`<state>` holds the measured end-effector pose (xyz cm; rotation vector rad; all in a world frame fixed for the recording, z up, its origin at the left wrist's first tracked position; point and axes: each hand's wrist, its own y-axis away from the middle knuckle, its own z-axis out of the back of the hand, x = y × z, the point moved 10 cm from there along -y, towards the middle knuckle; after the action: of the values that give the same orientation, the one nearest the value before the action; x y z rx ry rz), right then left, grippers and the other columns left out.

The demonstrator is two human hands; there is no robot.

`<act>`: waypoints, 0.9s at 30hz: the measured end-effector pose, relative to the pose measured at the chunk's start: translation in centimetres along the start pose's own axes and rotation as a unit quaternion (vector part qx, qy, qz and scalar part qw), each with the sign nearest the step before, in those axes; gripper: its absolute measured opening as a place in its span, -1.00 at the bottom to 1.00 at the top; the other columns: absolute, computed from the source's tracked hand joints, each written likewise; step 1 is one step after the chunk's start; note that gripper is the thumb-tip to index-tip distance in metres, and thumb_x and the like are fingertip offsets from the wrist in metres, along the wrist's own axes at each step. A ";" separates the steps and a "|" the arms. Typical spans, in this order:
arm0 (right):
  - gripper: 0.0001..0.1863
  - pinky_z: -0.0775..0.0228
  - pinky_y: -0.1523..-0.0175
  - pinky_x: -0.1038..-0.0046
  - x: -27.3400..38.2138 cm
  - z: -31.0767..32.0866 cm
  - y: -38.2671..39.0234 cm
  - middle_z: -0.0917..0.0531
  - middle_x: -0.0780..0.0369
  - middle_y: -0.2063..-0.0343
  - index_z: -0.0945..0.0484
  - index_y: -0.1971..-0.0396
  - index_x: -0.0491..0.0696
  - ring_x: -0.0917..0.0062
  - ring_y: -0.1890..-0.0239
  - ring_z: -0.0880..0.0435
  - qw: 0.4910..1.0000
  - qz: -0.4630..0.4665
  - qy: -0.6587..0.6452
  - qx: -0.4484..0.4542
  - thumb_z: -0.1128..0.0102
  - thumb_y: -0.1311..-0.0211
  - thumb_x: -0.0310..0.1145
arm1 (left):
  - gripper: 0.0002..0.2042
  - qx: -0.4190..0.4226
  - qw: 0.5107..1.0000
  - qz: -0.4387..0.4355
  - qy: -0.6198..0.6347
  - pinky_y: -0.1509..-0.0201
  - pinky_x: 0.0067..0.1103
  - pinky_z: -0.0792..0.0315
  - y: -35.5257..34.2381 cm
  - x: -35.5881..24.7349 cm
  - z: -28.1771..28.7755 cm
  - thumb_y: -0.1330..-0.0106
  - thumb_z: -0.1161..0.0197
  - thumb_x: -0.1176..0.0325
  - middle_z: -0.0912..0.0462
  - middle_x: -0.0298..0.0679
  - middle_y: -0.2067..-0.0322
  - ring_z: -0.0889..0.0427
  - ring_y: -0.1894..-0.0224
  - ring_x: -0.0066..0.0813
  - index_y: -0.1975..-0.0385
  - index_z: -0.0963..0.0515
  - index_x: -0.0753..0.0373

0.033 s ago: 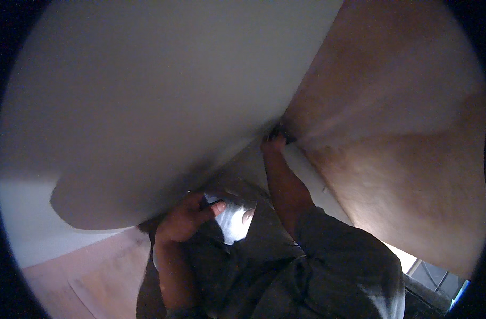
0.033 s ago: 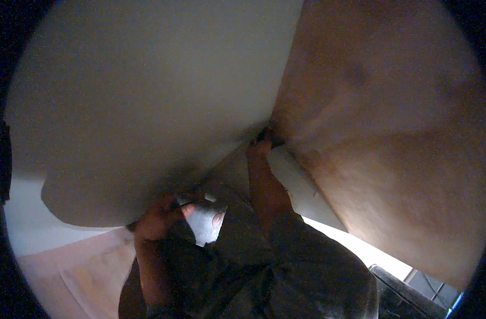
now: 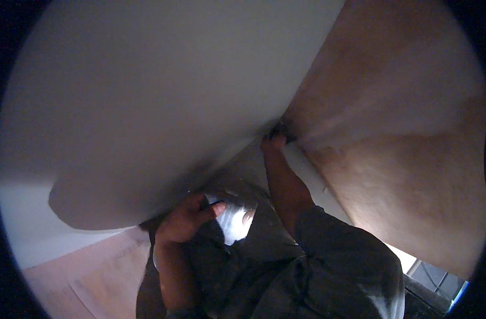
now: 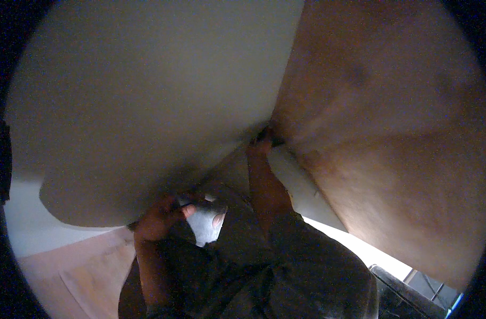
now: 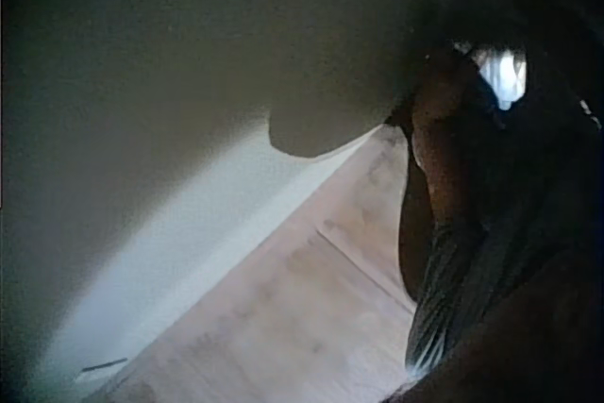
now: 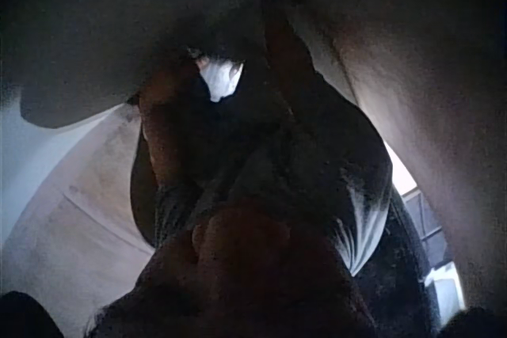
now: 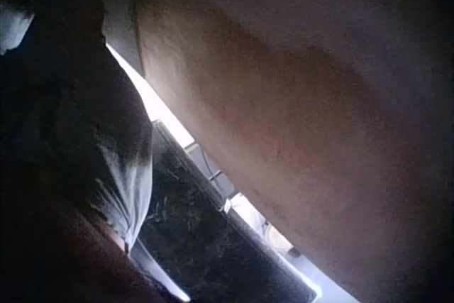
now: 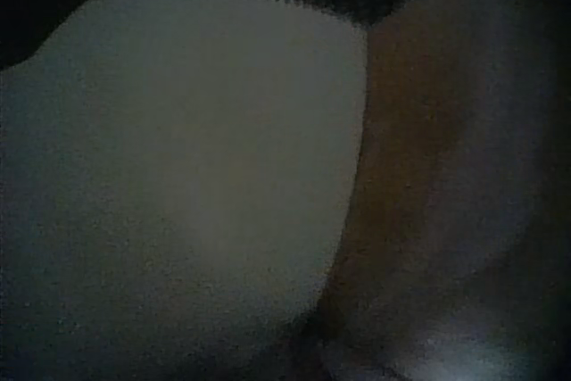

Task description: The person scoops white wall compound from a can onto a small metal trowel and applies it to a wall corner. They use a second trowel to smooth the compound into the corner joint, repeatedly loading the tool and working the material into the seam.

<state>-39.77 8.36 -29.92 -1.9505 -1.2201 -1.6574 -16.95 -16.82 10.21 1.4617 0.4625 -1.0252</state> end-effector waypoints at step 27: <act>-0.82 -0.17 -0.04 0.27 0.8 -3.8 4.7 -0.55 0.43 0.25 -0.53 0.20 0.17 0.59 0.16 -0.45 0.901 -0.323 -0.283 -0.071 -0.06 -0.19 -0.26 | -0.61 -0.078 0.993 0.018 -0.091 -0.05 -0.48 -0.39 0.8 1.2 0.9 -0.36 -0.23 0.08 -0.68 -0.20 0.20 -0.53 0.12 -0.47 0.13 -0.58 0.36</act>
<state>-38.79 3.24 -26.73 -2.3810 -2.2175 -1.4931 -15.98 -18.17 9.86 1.2205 0.3749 -1.0597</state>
